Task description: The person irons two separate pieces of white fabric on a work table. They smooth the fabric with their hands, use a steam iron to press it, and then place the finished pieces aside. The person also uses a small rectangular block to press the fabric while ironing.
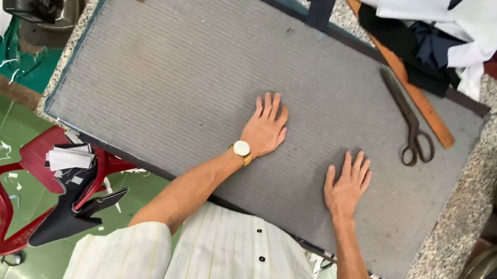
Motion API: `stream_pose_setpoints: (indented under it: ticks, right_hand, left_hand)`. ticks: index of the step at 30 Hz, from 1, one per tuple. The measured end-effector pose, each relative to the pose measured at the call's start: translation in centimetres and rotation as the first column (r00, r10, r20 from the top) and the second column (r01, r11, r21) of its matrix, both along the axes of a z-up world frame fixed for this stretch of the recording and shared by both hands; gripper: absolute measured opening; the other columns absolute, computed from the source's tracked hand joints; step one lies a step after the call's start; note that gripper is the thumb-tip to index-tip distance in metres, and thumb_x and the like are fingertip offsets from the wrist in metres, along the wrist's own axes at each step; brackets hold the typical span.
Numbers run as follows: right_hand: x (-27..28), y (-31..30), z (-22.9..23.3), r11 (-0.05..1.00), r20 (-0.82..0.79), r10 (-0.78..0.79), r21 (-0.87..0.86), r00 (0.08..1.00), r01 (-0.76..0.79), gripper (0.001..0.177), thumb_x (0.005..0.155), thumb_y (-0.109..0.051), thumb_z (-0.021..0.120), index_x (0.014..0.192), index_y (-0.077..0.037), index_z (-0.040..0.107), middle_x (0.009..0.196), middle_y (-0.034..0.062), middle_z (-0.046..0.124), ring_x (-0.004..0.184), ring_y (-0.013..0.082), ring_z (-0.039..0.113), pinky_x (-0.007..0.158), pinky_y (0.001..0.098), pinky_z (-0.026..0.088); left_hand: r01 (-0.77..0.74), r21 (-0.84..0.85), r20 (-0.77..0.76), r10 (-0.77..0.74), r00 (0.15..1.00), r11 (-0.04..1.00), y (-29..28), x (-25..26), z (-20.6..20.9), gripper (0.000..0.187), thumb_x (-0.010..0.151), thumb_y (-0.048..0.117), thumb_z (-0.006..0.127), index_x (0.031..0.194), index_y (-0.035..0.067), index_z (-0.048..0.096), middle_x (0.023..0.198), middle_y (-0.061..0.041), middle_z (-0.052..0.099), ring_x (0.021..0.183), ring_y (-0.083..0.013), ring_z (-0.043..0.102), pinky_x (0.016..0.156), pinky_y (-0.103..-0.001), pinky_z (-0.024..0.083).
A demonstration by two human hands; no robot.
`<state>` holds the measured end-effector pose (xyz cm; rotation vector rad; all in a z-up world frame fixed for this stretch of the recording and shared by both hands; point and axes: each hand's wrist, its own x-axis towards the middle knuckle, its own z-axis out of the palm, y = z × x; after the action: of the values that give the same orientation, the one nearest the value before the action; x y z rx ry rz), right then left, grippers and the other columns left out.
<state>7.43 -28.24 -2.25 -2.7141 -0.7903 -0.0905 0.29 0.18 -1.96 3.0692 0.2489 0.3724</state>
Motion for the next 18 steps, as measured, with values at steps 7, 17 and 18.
stream_pose_setpoints:
  ticks: [7, 17, 18]
  right_hand:
    - [-7.4, 7.5, 2.8, 0.990, 0.089, 0.099, 0.087, 0.991, -0.107, 0.059, 0.098, -0.030, 0.065, 0.151, -0.008, 0.051, 0.164, 0.0226, 0.035, 0.154, 0.0405, 0.028, 0.122, 0.0525, 0.021]
    - [-10.3, 11.2, 2.6, 0.986, -0.016, 0.152, -0.059, 0.988, -0.153, 0.064, 0.099, -0.050, 0.054, 0.154, -0.018, 0.048, 0.165, 0.0153, 0.034, 0.155, 0.0349, 0.025, 0.124, 0.0563, 0.017]
    - [-9.2, 9.5, 2.9, 0.994, 0.077, 0.081, -0.085, 0.994, -0.074, 0.063, 0.096, -0.048, 0.060, 0.152, -0.021, 0.052, 0.162, 0.0116, 0.041, 0.154, 0.0327, 0.030, 0.122, 0.0583, 0.021]
  left_hand:
    - [0.122, 0.078, -0.142, -0.110, 0.984, 0.989, 2.0, -0.5, 1.2, 0.060, 0.104, 0.044, 0.043, 0.145, 0.000, 0.043, 0.150, -0.043, 0.037, 0.139, -0.0551, 0.035, 0.110, -0.063, 0.027]
    - [0.304, -0.043, -0.294, -0.303, 0.907, 0.952, 5.4, -1.1, 2.3, 0.072, 0.104, 0.056, 0.041, 0.158, 0.008, 0.039, 0.160, -0.033, 0.031, 0.146, -0.0458, 0.031, 0.112, -0.053, 0.028]
    - [0.287, -0.100, -0.287, -0.304, 0.909, 0.953, 5.4, -1.2, 3.0, 0.069, 0.105, 0.052, 0.042, 0.158, 0.007, 0.040, 0.161, -0.033, 0.031, 0.147, -0.0447, 0.030, 0.114, -0.052, 0.026]
